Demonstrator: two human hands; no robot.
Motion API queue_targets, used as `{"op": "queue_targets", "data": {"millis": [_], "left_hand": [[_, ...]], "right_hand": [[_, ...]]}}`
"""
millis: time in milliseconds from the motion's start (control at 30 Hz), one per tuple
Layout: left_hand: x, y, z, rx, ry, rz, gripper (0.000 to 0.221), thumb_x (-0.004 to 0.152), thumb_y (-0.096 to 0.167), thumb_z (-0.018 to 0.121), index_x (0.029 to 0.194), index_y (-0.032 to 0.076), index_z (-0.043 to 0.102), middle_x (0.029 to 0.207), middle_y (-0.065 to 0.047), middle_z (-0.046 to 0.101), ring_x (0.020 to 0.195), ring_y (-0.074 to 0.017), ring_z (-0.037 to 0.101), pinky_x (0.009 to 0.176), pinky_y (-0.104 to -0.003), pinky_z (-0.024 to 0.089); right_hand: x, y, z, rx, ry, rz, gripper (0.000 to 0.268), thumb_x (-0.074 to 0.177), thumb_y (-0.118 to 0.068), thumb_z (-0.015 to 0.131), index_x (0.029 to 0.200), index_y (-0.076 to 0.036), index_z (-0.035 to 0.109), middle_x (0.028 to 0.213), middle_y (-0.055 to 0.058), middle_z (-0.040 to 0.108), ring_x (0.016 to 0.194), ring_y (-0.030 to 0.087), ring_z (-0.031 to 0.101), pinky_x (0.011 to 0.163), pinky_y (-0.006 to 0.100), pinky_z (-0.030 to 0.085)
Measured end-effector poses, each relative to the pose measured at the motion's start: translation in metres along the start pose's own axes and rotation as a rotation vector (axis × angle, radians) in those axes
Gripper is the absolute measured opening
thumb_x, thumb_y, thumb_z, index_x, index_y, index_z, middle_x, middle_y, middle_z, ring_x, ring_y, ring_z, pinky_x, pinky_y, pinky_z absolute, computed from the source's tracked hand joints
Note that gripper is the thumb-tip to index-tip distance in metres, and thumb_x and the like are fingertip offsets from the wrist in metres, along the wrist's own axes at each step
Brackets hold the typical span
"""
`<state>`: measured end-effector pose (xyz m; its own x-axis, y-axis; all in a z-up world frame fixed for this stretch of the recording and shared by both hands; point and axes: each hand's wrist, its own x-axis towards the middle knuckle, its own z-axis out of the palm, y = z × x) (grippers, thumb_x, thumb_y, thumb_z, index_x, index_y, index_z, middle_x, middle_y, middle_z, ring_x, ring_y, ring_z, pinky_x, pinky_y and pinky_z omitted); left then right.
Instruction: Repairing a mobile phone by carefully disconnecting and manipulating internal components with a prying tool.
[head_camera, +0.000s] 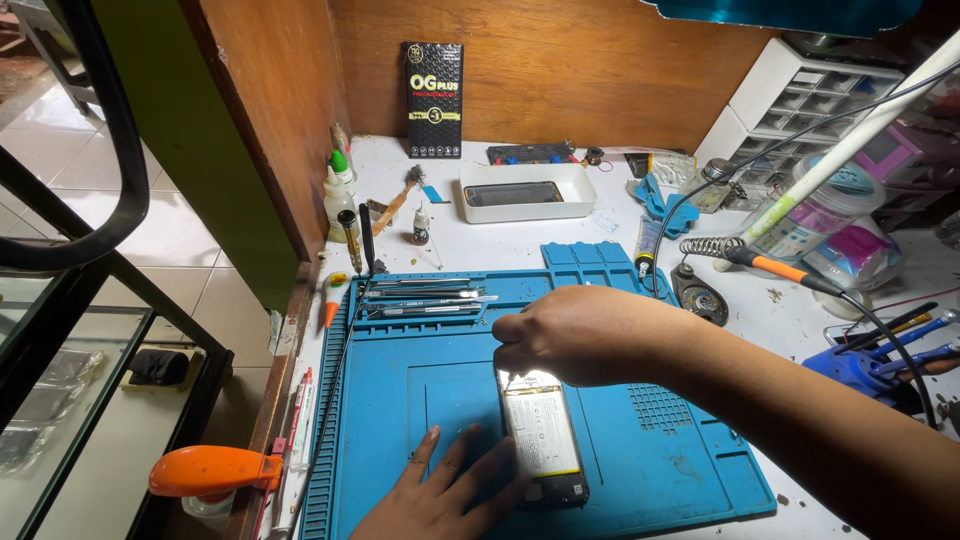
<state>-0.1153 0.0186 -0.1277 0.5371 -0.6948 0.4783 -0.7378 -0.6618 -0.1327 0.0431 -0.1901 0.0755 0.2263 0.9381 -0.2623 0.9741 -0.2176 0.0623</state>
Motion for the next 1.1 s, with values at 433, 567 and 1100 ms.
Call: {"op": "queue_targets", "data": {"millis": [433,567,1100], "left_hand": [[0.005,-0.015,-0.013,0.398,0.102,0.125,0.116,0.078,0.102,0.044,0.167,0.034,0.016,0.174,-0.007,0.014,0.159,-0.0343,0.013,0.129,-0.054,0.010],[0.029,-0.014,-0.047,-0.017,-0.342,0.034,0.110,0.084,0.092,0.049,0.167,0.032,0.008,0.173,-0.010,0.003,0.157,-0.0385,0.001,0.123,-0.061,0.002],[-0.005,0.003,0.034,0.006,0.053,-0.073,0.077,0.093,0.064,0.076,0.157,0.040,0.042,0.158,0.003,0.051,0.135,-0.0312,0.054,0.103,-0.059,0.042]], "right_hand": [[-0.103,-0.016,0.054,-0.083,0.796,0.357,0.028,0.096,-0.010,0.063,0.122,-0.017,0.070,0.083,0.003,0.064,0.066,0.025,0.064,0.046,0.038,0.045],[-0.124,-0.039,0.135,-0.050,0.846,0.640,0.039,0.091,-0.016,0.071,0.130,-0.015,0.071,0.100,0.003,0.075,0.083,0.022,0.068,0.067,0.037,0.056],[-0.099,0.011,0.107,0.211,0.351,0.715,0.035,0.087,-0.032,0.072,0.121,-0.024,0.071,0.103,-0.003,0.072,0.089,0.024,0.071,0.070,0.043,0.060]]}}
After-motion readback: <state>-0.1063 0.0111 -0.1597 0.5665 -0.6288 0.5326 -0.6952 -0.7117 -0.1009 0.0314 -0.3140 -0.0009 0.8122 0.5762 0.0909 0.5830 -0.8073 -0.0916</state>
